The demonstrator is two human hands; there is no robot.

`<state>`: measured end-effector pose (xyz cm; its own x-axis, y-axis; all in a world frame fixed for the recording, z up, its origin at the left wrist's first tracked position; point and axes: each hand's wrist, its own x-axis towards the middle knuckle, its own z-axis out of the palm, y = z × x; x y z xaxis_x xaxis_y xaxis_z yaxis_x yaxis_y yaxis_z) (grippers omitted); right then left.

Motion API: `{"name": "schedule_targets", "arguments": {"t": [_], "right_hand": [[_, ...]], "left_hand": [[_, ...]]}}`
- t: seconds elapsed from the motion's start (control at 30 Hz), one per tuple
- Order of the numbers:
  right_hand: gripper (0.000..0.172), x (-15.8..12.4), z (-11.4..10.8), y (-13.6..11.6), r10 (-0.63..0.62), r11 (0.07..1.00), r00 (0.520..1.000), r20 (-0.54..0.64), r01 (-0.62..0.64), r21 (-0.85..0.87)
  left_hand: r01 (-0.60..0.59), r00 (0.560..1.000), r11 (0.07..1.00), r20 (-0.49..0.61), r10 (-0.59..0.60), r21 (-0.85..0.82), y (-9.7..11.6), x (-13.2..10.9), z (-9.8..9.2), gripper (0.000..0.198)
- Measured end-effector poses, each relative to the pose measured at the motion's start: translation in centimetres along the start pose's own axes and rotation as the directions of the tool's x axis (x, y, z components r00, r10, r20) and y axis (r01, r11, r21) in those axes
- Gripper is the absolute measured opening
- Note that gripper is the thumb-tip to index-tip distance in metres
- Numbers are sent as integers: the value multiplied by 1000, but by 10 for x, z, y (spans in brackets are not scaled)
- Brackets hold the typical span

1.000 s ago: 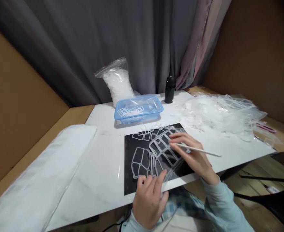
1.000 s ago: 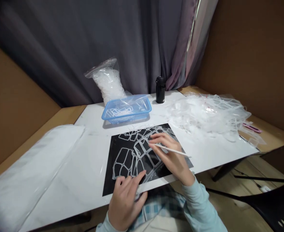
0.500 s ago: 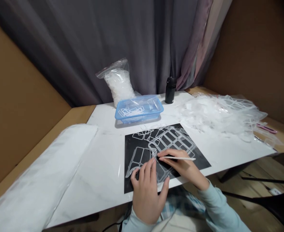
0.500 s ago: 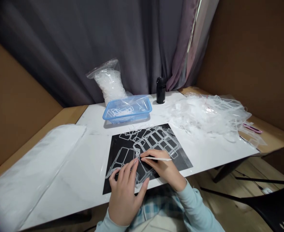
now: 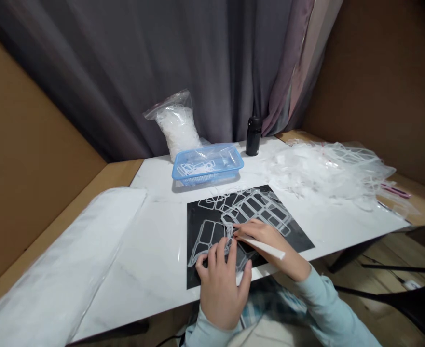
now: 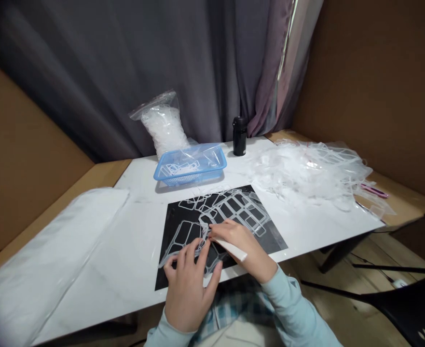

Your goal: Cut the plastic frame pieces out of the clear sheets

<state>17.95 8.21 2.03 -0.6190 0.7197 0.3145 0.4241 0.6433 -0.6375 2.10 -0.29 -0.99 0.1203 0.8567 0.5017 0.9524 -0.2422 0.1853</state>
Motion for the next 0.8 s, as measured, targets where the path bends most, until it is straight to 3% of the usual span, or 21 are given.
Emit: {"name": "schedule_targets", "arguments": {"t": [0.2, 0.3, 0.43, 0.67, 0.73, 0.8], "right_hand": [[12, 11, -3, 1, -126, 972, 992, -6, 123, -202], [15, 18, -17, 7, -183, 954, 982, -48, 166, -251], [20, 40, -46, 29, -184, 955, 967, -175, 134, -265], [23, 90, -79, 65, -47, 994, 890, -453, -4, -111], [27, 96, -81, 69, 9, 1000, 890, -456, -17, -13], [33, 99, -80, 73, 60, 994, 921, -386, -18, 110]], "left_hand": [[8, 1000, 1000, -12, -8, -23, 1, 0, 4, 35], [7, 1000, 999, -14, -8, -40, 1, -1, 3, 36], [0, 1000, 996, -25, -3, -92, 0, -1, 2, 37], [0, 999, 994, -40, -5, -107, -2, -4, 5, 37], [0, 1000, 994, -25, -2, -106, -3, -6, 4, 38], [3, 1000, 991, 24, 0, -136, -8, -6, -1, 38]]}}
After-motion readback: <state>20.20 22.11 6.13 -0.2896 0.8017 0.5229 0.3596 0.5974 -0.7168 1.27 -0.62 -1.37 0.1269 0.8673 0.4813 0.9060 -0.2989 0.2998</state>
